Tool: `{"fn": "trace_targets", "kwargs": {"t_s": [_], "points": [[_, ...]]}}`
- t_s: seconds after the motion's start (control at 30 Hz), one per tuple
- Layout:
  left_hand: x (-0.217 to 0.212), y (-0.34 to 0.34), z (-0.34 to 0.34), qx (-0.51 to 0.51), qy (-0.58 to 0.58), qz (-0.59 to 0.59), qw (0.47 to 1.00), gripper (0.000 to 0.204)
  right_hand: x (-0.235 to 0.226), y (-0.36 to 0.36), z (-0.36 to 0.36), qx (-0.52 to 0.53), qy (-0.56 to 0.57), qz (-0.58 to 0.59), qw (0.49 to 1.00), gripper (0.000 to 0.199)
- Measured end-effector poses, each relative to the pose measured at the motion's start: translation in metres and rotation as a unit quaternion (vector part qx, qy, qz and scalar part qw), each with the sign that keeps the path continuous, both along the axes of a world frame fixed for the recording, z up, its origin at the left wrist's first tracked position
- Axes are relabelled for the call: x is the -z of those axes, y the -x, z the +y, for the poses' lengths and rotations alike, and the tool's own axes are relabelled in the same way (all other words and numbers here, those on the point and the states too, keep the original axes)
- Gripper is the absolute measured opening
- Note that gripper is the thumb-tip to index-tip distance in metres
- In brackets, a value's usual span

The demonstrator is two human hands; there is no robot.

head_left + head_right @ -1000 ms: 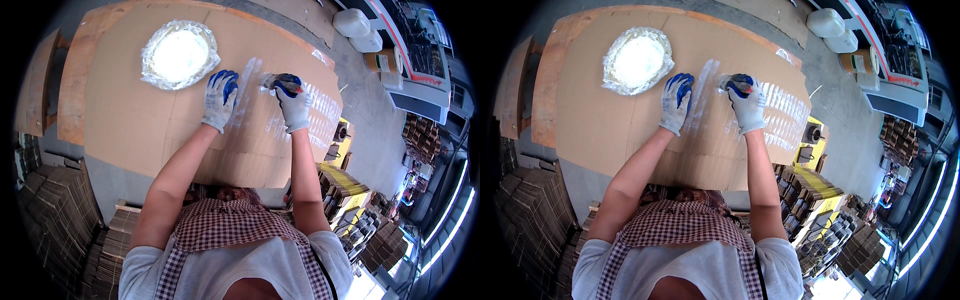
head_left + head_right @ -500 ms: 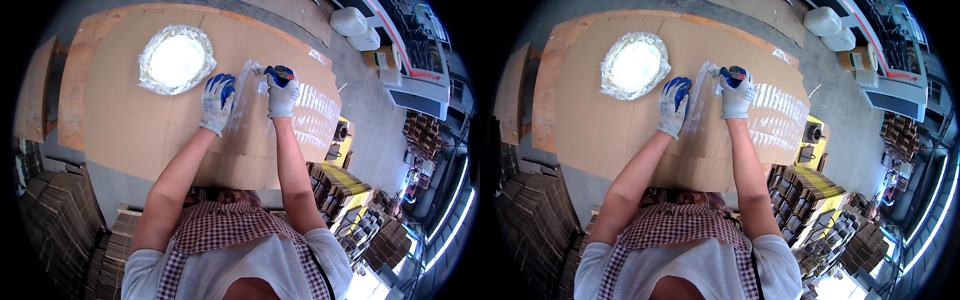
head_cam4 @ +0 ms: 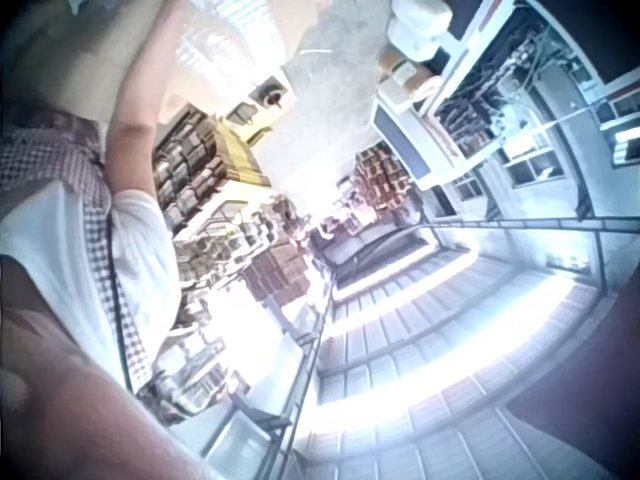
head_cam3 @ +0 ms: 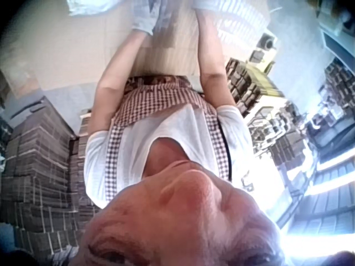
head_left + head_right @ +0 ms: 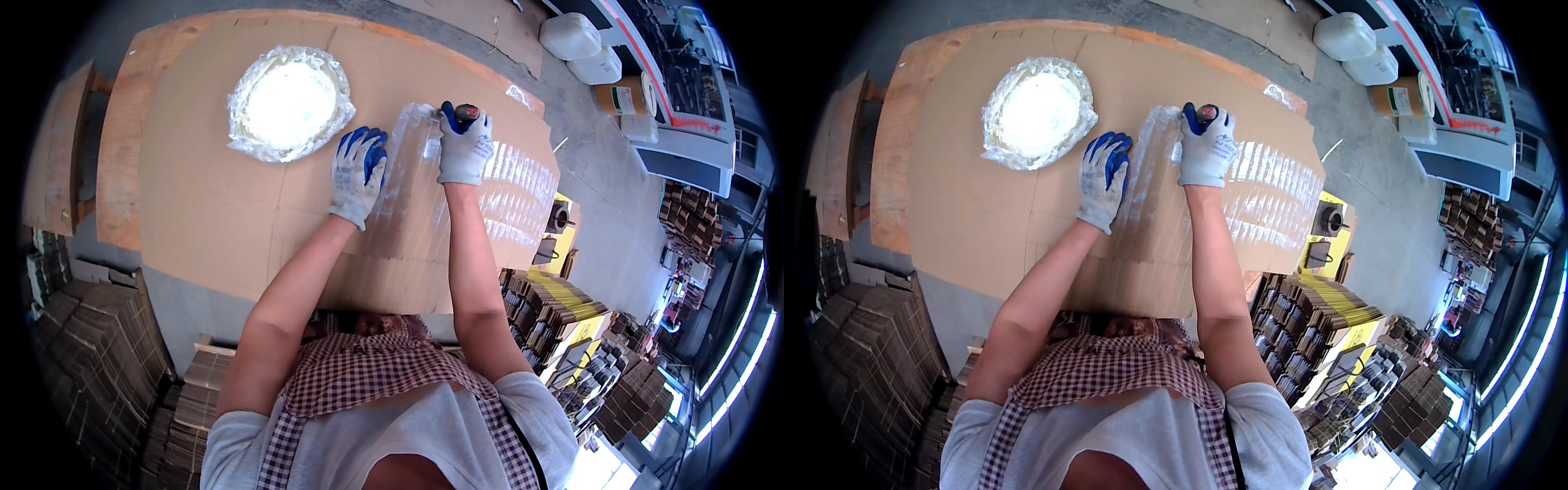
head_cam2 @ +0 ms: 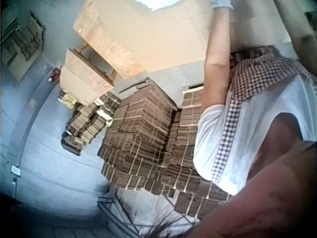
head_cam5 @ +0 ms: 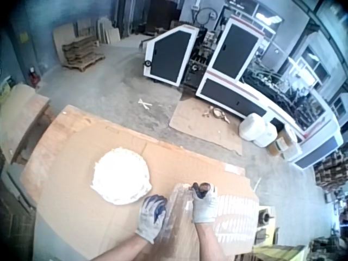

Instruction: The person aligns a stack of flat cardboard pieces and then uses a small scraper to spread a white adhesive substance from a plastic bag onto the surface of the cardboard. The person works methodically to cover a rectangular area of the board with the glue.

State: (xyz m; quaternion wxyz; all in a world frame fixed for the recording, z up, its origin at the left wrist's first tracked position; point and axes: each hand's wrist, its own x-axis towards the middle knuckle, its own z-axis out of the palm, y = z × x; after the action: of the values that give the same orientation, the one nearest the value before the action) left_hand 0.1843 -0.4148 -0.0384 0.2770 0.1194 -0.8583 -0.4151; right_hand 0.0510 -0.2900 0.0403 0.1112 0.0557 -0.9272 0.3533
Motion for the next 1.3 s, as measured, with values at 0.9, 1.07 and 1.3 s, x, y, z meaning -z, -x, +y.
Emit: {"fn": "trace_targets", "kwargs": {"t_s": [0.9, 1.07, 1.3], "points": [[-0.002, -0.002, 0.003, -0.018, 0.018, -0.006, 1.000, 0.032, -0.006, 0.028, 0.102, -0.015, -0.001, -0.023, 1.000, 0.035], [-0.007, 0.000, 0.005, -0.008, 0.014, -0.013, 1.000, 0.031, -0.003, -0.017, 0.064, -0.157, 0.014, -0.123, 0.980, 0.041], [0.000, -0.001, 0.001, -0.009, 0.031, -0.013, 0.999, 0.032, -0.027, -0.034, 0.073, -0.152, -0.126, -0.021, 0.980, 0.041]]}}
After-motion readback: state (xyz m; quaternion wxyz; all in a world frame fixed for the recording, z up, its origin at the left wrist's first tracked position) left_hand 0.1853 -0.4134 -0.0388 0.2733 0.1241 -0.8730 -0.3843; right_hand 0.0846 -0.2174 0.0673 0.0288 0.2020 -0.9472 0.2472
